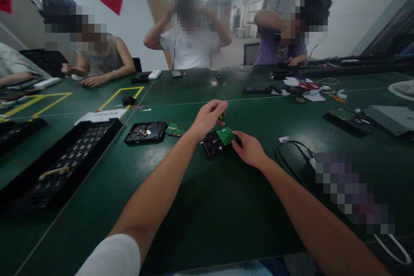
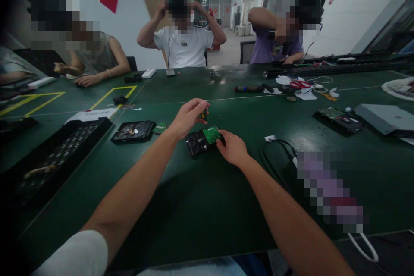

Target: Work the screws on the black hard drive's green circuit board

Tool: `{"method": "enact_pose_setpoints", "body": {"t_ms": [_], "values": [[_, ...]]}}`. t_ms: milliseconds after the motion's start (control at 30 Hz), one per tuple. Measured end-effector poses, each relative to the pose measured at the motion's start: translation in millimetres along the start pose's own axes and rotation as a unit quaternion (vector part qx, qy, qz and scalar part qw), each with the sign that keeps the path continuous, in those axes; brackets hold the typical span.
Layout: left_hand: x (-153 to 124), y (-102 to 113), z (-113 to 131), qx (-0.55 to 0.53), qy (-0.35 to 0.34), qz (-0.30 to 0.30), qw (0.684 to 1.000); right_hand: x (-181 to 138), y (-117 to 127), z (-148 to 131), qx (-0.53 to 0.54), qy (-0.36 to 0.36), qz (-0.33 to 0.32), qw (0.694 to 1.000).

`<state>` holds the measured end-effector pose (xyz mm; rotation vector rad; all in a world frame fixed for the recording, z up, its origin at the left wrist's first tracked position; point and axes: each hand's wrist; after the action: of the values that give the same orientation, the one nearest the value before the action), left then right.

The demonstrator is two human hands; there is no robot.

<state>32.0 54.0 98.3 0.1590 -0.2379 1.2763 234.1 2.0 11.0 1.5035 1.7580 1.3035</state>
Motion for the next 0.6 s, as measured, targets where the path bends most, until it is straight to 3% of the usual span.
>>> {"method": "enact_pose_setpoints", "body": {"t_ms": [200, 467, 600], "values": [[-0.8, 1.8, 0.0, 0.061, -0.021, -0.007, 0.998, 0.1, 1.7, -1.8, 0.005, 0.001, -0.003, 1.0], [-2.2, -2.2, 1.7, -0.066, 0.046, -0.005, 0.997, -0.1, 1.5, -1.7, -0.007, -0.004, -0.004, 1.0], [-1.3, 0.4, 2.2, -0.061, 0.035, -0.005, 0.998, -0.2, 1.4, -1.4, -0.013, -0.008, -0.005, 1.0]]}}
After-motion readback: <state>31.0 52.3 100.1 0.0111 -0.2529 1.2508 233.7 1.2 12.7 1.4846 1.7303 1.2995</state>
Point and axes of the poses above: each hand's wrist, its own x-axis towards the middle knuckle, its own y-axis out of the back of the hand, z = x × y, and after that the axes turned 1 degree about -z, right-handed
